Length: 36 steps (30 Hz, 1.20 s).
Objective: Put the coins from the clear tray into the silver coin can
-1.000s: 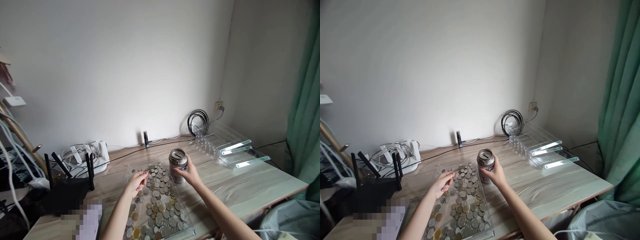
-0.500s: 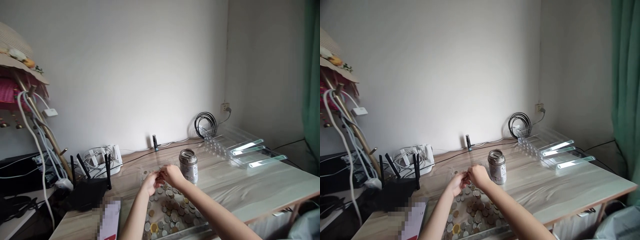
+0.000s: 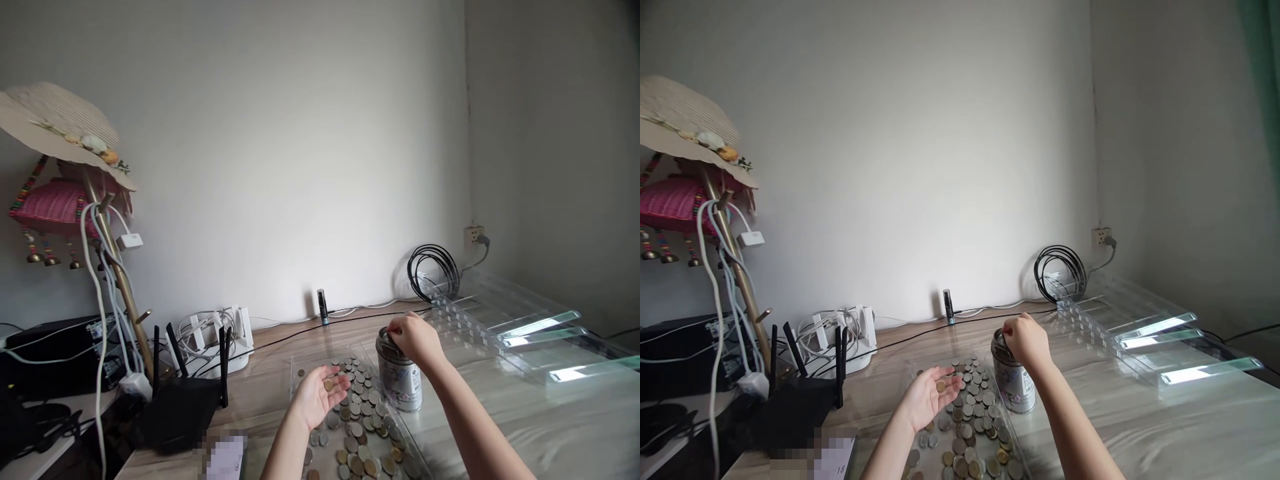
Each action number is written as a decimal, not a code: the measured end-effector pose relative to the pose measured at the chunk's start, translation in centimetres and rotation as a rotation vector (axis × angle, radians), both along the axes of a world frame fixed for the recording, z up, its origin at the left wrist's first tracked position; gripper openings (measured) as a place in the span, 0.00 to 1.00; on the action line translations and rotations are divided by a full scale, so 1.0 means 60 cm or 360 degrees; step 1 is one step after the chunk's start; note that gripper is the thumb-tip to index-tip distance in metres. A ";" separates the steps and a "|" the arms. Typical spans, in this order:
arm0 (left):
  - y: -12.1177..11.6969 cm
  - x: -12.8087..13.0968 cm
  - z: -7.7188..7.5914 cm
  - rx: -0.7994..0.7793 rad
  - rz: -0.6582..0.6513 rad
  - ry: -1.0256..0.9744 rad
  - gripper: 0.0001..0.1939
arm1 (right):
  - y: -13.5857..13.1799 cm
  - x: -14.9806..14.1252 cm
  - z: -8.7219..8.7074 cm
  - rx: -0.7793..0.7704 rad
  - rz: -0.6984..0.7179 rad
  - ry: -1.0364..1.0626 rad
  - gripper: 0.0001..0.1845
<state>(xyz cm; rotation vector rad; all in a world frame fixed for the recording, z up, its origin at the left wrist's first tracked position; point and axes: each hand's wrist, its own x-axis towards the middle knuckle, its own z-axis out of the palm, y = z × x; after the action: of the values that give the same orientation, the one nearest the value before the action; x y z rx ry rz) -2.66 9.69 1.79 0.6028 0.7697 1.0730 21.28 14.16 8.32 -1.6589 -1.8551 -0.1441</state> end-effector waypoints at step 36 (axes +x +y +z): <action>0.029 -0.033 -0.020 0.0767 0.0346 0.2405 0.11 | -0.004 0.004 -0.010 -0.0101 -0.0073 -0.0061 0.10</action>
<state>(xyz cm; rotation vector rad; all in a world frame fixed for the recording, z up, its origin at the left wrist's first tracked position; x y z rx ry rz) -4.65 11.41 0.60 1.8459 1.9060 0.8610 21.51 13.91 7.75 -1.7539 -1.8682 -0.1382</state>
